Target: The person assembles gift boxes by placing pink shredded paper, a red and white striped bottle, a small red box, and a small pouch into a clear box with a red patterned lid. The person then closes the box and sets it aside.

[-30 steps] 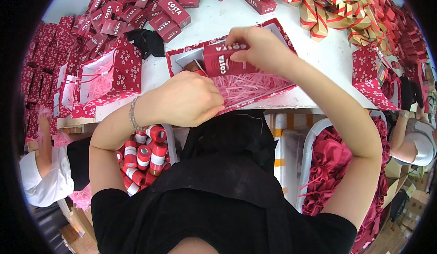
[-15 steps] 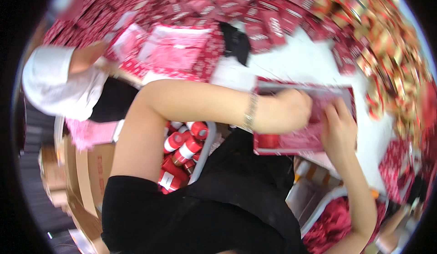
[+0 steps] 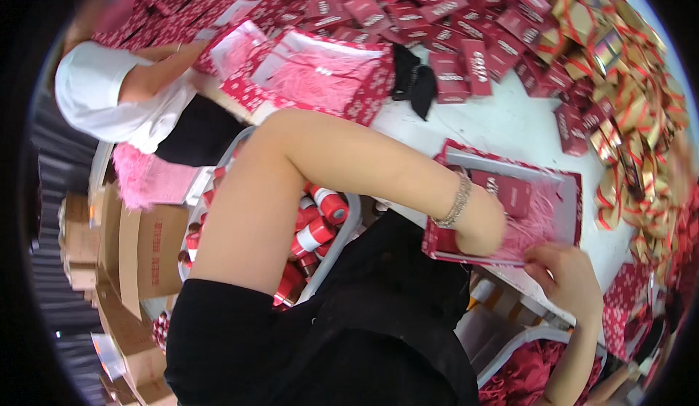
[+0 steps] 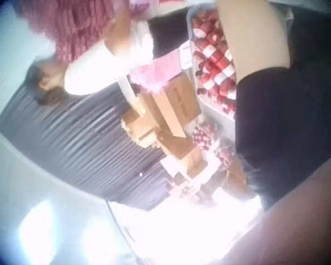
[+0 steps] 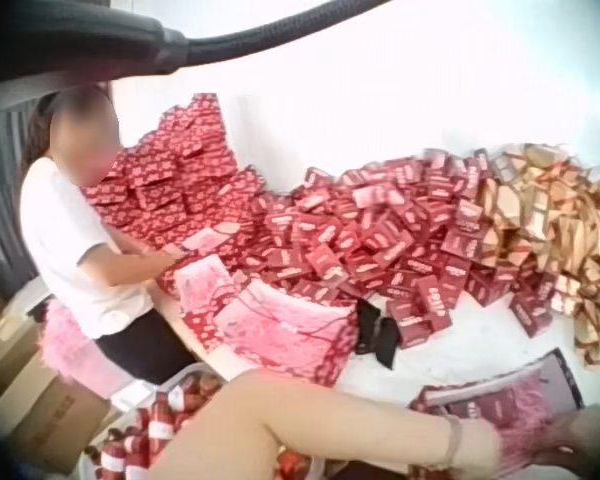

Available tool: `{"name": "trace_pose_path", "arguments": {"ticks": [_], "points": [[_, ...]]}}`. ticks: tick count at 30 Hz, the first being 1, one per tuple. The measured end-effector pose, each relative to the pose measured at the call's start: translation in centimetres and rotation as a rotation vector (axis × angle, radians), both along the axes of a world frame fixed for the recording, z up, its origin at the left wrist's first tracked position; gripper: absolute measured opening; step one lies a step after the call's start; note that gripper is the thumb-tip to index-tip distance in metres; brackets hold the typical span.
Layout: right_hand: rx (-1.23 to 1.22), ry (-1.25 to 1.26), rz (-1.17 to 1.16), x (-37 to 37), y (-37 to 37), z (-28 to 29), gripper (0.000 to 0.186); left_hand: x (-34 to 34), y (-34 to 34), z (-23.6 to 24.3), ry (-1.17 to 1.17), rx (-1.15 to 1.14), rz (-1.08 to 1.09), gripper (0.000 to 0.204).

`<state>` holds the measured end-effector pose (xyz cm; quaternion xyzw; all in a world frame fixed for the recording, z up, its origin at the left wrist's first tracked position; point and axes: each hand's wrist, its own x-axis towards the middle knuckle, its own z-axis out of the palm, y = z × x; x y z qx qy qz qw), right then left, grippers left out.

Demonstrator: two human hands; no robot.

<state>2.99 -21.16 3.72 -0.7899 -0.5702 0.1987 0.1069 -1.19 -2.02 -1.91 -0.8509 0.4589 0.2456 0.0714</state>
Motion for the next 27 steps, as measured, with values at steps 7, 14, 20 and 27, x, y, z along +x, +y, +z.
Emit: {"name": "trace_pose_path", "arguments": {"ticks": [7,14,20,27], "points": [[0.147,-0.122,0.033,-0.3,-0.7,-1.4,0.020,-0.7,1.4,3.0,0.169,0.216,0.085,0.017],[0.481,0.112,0.079,0.6,-3.0,0.1,0.028,0.6,0.2,5.9,0.029,-0.286,0.163,0.014],[0.348,-0.809,-0.984,18.4,-9.2,-10.8,0.051,1.0,-0.7,-0.2,0.121,-0.200,0.035,0.033],[1.315,1.430,-1.269,18.0,-13.6,-9.5,0.032,-0.7,3.3,6.9,-0.084,-0.608,0.077,0.030]]}}
